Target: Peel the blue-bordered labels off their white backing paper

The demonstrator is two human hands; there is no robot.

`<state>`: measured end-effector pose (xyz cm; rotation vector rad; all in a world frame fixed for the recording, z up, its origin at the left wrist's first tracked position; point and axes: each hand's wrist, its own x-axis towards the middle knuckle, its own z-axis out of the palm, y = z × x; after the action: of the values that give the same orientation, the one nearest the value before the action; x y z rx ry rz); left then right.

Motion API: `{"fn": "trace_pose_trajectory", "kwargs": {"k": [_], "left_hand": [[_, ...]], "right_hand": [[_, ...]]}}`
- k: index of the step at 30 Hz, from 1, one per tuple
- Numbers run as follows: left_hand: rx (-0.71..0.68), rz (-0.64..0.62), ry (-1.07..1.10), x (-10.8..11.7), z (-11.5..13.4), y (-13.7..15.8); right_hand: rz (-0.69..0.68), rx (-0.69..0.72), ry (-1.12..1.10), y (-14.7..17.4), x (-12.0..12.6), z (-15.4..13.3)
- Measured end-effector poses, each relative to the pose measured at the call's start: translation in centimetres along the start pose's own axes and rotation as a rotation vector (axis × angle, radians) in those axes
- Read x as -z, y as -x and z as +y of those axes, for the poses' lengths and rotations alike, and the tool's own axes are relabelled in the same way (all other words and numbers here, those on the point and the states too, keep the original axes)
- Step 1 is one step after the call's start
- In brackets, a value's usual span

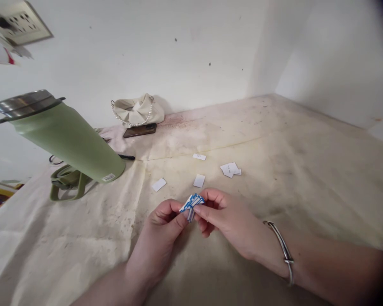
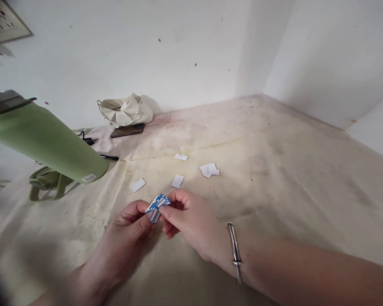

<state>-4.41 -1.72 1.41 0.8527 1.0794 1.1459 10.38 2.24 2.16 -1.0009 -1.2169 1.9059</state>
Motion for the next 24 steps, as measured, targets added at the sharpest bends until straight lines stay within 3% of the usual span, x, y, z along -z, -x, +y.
{"fn": "trace_pose_trajectory", "kwargs": {"k": [4,10,18,24], "left_hand": [[0.005,0.073,-0.09,0.1,0.0,0.2],[0.068,0.085,-0.13,-0.1,0.1,0.0],[0.235,-0.094,0.046,0.3,1.1,0.2],[0.274,-0.062,0.044,0.3,1.2,0.3]], "right_hand": [[-0.029,0.022,0.011,0.1,0.2,0.0],[-0.054,0.049,0.109,0.1,0.5,0.2],[-0.267,0.2,0.233,0.4,1.4,-0.2],[-0.276,0.226,0.303,0.2,1.8,-0.4]]}}
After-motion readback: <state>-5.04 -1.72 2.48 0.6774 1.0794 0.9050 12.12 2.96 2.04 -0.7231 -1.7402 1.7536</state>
